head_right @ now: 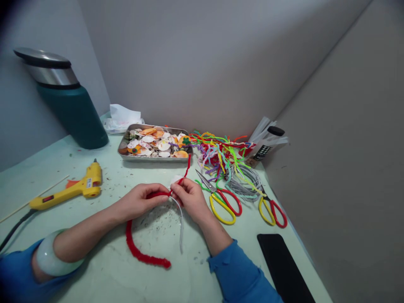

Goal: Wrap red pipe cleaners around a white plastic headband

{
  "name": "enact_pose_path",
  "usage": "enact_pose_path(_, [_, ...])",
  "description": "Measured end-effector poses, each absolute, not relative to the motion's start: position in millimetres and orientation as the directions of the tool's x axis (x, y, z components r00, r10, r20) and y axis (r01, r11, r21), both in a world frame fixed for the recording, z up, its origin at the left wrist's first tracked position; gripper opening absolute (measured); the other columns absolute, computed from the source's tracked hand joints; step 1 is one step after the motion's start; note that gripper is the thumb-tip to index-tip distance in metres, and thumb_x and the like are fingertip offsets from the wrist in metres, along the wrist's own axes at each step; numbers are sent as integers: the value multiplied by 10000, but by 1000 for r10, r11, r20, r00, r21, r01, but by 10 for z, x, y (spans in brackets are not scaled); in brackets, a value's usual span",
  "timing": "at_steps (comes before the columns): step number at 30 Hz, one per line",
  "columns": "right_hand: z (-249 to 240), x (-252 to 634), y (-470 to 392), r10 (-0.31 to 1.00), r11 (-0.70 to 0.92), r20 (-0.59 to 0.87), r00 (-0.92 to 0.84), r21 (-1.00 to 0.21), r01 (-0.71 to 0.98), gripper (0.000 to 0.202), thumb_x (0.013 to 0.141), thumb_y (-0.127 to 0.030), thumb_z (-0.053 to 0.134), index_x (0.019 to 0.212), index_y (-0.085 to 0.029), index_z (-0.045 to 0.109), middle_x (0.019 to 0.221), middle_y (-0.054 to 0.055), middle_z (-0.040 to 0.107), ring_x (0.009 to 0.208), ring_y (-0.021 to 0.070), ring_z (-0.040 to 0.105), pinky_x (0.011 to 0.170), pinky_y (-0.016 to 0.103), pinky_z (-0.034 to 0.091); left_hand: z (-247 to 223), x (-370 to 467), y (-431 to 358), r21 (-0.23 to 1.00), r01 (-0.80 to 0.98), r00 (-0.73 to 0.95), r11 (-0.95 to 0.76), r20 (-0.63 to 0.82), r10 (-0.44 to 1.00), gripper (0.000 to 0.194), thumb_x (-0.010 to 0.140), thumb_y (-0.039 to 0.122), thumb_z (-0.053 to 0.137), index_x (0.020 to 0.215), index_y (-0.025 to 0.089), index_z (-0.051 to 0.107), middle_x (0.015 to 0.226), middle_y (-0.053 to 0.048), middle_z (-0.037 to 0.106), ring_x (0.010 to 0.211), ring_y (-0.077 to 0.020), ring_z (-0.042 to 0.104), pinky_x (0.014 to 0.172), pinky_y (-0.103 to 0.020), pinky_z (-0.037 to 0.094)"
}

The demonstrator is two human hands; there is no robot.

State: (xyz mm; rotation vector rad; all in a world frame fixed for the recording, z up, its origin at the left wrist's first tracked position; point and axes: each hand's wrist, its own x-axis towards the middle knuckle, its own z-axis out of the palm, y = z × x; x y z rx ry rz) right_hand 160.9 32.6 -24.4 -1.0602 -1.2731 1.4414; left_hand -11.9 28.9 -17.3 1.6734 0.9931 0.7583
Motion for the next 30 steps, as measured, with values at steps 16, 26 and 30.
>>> enact_pose_path(16, [-233,1617,324,977,-66,-43,-208,-992,-105,253,731,-372,668,639,-167,553,474,-56,513,374,57,402,371,172,293,-94,-127,268,930,251,448,-268,134,884,230,829,350,505,828,177,656,771,-17,638,707,-156,526,664,-237,403])
enact_pose_path(26, [-199,1592,306,933,-215,-146,-328,-959,-184,263,742,-370,657,659,-162,519,486,-60,522,331,34,398,320,140,258,-79,-133,232,901,298,377,-314,191,906,192,845,336,508,899,179,604,741,-13,641,670,-144,545,628,-234,413])
enact_pose_path(30, [-188,1597,311,928,-236,-176,-328,-959,-155,279,732,-401,660,673,-159,536,489,-56,540,320,30,406,309,134,247,-67,-128,226,909,225,416,-351,236,878,225,866,297,484,986,189,642,902,-43,687,841,-176,607,774,-259,440])
